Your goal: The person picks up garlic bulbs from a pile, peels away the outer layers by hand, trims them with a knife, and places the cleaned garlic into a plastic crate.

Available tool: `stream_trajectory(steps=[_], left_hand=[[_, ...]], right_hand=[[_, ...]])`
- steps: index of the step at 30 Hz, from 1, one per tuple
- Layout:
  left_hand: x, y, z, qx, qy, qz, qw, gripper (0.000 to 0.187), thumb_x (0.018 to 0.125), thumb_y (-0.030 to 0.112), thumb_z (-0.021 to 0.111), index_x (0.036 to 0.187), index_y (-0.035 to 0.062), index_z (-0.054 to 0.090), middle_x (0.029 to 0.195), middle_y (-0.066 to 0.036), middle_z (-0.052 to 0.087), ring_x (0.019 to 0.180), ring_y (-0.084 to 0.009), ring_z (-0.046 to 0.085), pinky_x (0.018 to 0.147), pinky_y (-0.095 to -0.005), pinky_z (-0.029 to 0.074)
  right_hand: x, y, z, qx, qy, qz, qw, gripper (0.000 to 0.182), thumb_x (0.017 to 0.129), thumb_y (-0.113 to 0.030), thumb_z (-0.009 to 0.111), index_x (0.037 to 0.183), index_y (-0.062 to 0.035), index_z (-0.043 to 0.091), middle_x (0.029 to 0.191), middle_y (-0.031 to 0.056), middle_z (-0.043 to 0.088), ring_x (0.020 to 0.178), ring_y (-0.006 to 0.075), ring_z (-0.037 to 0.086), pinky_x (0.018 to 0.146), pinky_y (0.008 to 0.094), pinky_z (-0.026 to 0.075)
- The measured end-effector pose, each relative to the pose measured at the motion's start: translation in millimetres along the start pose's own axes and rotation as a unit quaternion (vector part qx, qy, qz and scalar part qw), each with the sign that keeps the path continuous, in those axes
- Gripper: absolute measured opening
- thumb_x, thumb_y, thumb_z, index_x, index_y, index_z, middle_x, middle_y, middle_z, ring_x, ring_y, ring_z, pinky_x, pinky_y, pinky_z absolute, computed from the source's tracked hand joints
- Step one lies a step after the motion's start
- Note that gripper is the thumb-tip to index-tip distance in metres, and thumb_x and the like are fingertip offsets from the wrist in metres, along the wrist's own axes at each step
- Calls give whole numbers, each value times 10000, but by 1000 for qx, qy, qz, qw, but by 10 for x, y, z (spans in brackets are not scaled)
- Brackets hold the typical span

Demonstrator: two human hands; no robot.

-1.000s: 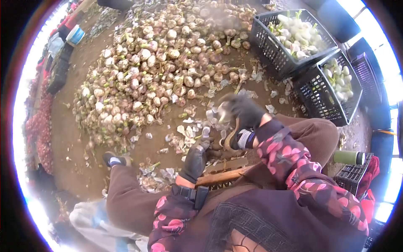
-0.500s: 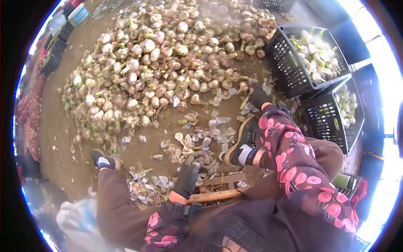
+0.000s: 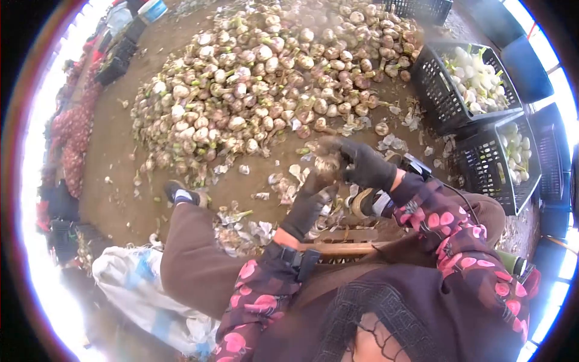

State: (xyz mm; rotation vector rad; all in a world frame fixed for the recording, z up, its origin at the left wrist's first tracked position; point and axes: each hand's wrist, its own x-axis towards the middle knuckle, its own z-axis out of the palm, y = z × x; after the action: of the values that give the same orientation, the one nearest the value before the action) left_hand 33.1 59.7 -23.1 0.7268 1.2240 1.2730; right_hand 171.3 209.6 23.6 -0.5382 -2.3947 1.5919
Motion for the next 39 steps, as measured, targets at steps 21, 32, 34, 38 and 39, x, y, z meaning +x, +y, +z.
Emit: stream_trajectory(steps=[21, 32, 34, 38, 39], left_hand=[[-40, -389, -396, 45, 27, -38, 998, 222, 829, 80, 603, 1050, 84, 588, 825, 58, 522, 583, -29, 428, 447, -201, 300], [-343, 122, 192, 249, 31, -101, 963, 297, 846, 75, 580, 1133, 1, 592, 915, -52, 607, 713, -131, 552, 606, -262, 451], [-395, 273, 418, 68, -56, 11, 996, 447, 826, 66, 593, 1257, -8, 499, 943, -71, 608, 750, -145, 583, 647, -262, 484], [-412, 364, 570, -85, -90, -48, 991, 445, 835, 122, 617, 1249, 23, 488, 961, -56, 613, 815, -128, 588, 691, -259, 483], [-427, 351, 612, -43, -82, 5, 996, 447, 826, 106, 611, 1246, 21, 484, 972, -67, 612, 821, -133, 589, 703, -264, 484]], right_hand=[[-4569, 130, -1201, 46, 877, 72, 473, 138, 877, -136, 585, 945, -28, 636, 777, 39, 628, 676, 99, 572, 643, 234, 474], [-5289, 3016, -508, -26, 767, 450, 456, 187, 890, -217, 565, 1019, -83, 583, 948, 77, 610, 821, 142, 601, 723, 271, 512], [-5423, 2929, -531, -5, 778, 425, 463, 213, 897, -218, 561, 1062, -83, 565, 969, 79, 607, 833, 142, 600, 726, 271, 513], [-5615, 2293, -680, 48, 810, 311, 496, 275, 909, -220, 551, 1147, -83, 529, 1009, 83, 599, 857, 143, 599, 732, 270, 515], [-5609, 2063, -719, 67, 814, 263, 513, 292, 913, -221, 549, 1168, -83, 520, 1019, 84, 597, 863, 144, 598, 733, 270, 516]])
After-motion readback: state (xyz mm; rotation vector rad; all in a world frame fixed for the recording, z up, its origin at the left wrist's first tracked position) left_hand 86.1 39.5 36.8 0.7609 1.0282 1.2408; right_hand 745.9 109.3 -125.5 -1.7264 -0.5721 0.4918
